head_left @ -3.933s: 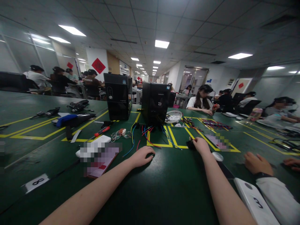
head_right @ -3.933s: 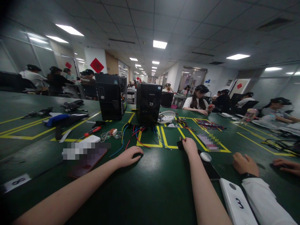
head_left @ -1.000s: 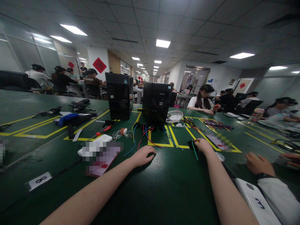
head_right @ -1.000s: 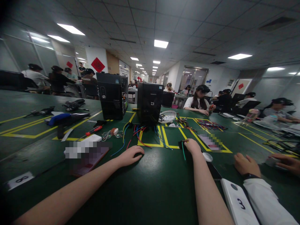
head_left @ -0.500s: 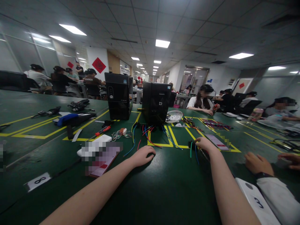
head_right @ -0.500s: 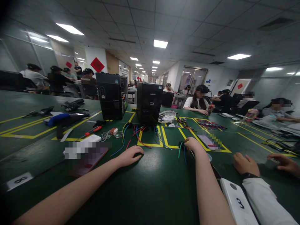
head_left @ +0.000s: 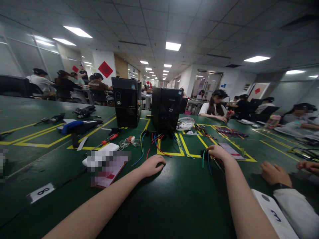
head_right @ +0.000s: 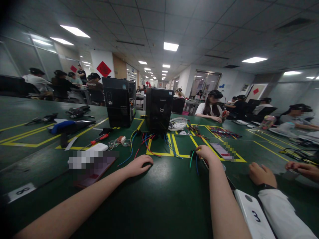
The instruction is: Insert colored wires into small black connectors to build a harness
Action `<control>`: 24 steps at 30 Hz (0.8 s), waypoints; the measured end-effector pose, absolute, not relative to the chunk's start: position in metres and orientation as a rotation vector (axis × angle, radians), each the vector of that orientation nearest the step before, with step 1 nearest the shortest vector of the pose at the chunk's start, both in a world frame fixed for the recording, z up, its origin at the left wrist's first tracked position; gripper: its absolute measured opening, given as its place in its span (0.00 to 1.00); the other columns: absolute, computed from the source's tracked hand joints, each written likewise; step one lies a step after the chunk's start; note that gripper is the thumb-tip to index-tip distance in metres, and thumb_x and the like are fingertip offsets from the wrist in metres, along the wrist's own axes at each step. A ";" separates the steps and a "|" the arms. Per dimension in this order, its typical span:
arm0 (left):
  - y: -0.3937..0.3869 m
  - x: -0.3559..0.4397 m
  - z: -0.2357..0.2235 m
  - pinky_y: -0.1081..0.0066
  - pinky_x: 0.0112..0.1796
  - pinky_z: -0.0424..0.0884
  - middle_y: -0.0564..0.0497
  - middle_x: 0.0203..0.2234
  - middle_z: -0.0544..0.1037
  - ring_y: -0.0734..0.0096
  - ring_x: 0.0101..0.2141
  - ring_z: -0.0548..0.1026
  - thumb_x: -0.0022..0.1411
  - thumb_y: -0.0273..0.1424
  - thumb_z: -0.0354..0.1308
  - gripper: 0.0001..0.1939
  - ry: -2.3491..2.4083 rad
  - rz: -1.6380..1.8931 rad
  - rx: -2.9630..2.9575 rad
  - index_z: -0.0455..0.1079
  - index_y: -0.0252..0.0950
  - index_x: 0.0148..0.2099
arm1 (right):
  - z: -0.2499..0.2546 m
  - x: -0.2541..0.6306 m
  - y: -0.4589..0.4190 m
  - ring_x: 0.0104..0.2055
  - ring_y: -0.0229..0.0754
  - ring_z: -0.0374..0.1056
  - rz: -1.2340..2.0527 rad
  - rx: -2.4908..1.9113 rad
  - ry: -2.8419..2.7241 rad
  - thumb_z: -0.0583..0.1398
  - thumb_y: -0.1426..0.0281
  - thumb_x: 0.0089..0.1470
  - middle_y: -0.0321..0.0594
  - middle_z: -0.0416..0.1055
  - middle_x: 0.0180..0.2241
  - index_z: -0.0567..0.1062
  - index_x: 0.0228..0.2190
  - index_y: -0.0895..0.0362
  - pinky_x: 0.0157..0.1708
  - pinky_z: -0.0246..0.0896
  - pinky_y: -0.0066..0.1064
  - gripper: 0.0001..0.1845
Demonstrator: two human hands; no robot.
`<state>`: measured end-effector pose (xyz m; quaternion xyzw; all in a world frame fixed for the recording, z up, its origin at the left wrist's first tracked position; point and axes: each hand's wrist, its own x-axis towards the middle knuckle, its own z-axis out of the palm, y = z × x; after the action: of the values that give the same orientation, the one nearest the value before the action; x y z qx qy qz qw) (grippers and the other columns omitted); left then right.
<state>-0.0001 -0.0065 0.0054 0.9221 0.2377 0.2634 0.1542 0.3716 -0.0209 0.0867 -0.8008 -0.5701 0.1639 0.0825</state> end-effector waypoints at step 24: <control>-0.009 0.000 0.009 0.67 0.48 0.63 0.49 0.40 0.73 0.68 0.43 0.69 0.59 0.27 0.51 0.10 0.690 0.744 2.649 0.69 0.37 0.43 | 0.070 0.375 -0.020 0.20 0.33 0.65 0.650 -2.432 -1.630 0.55 0.75 0.48 0.38 0.71 0.21 0.74 0.39 0.61 0.21 0.57 0.22 0.15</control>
<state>0.0001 -0.0087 0.0086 0.9231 0.2404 0.2591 0.1518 0.3746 -0.0202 0.0703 -0.8089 -0.5421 0.2161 0.0713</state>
